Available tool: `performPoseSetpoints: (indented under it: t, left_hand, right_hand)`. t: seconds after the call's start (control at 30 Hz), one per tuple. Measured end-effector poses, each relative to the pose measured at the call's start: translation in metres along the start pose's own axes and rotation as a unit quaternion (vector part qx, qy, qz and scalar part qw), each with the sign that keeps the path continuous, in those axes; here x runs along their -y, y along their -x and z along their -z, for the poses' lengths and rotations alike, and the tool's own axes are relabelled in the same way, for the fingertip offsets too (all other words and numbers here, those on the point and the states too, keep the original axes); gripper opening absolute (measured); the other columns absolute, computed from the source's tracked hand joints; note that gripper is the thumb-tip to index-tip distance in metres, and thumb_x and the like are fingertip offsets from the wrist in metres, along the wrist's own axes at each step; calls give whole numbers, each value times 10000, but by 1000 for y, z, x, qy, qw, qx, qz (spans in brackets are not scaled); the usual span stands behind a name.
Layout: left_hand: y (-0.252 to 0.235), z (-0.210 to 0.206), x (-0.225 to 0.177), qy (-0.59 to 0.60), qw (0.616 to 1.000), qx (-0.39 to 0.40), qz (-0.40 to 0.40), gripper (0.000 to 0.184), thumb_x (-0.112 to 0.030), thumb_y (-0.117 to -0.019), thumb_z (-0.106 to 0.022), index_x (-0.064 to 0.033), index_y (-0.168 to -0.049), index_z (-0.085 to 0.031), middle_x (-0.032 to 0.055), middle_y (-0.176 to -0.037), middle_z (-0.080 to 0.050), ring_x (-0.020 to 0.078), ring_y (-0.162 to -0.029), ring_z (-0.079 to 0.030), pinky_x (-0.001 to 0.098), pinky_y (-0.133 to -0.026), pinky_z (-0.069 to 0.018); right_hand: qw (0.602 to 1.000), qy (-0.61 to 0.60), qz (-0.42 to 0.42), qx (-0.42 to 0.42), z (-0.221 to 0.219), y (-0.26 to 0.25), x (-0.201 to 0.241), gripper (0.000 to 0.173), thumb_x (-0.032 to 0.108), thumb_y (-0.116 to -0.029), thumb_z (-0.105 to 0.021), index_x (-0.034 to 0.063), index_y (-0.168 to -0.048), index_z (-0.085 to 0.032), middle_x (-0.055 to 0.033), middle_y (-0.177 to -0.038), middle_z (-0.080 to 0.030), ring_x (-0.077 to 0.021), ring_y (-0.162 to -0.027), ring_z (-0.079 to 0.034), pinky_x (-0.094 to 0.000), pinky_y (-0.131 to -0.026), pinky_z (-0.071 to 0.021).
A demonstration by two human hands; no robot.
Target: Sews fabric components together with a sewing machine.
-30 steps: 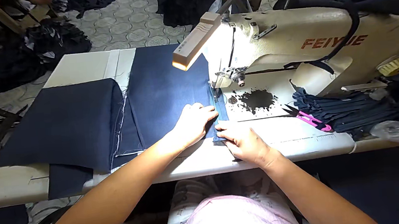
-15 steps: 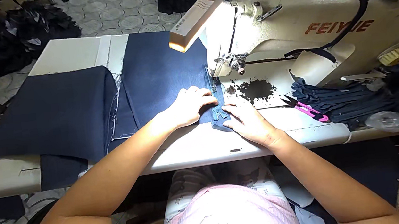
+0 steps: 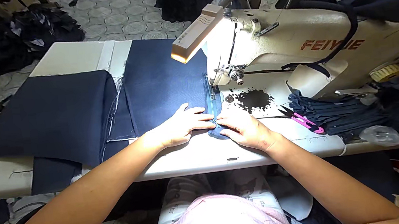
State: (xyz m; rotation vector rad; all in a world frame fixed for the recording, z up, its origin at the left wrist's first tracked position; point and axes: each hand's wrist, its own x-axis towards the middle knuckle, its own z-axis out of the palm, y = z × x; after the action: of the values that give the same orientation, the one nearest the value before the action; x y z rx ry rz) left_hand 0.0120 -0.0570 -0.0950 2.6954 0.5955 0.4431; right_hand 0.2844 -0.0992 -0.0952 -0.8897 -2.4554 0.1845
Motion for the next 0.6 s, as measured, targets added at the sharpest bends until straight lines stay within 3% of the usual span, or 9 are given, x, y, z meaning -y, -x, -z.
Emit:
performPoseSetpoints:
  t: [0.17, 0.37, 0.6]
  left_hand:
    - [-7, 5, 14, 5, 1000, 4, 5, 519, -15, -947, -450, -257, -1322, -715, -7, -1471, -606, 351, -1467, -434, 790, -1121, -187]
    - [-23, 14, 42, -7, 1000, 13, 19, 614, 65, -930, -398, -267, -1353, -694, -8, -1497, -583, 357, -1490, -395, 781, -1140, -170]
    - [-30, 20, 51, -18, 1000, 13, 19, 583, 43, -939, -416, -277, -1328, -710, -7, -1476, -601, 361, -1479, -410, 778, -1144, -171]
  right_hand:
    - [1000, -5, -8, 4, -2, -8, -12, 281, 208, -969, -604, 22, -1093, -774, -130, -1201, -726, -285, -1185, -659, -463, -1031, -504]
    - [1000, 16, -18, 10, -2, -27, -30, 259, 130, -982, -574, 12, -1110, -765, -137, -1219, -716, -306, -1184, -656, -485, -1051, -493]
    - [998, 39, -33, -21, -8, -30, -34, 251, 117, -973, -573, 24, -1089, -775, -125, -1199, -728, -316, -1187, -657, -498, -1048, -493]
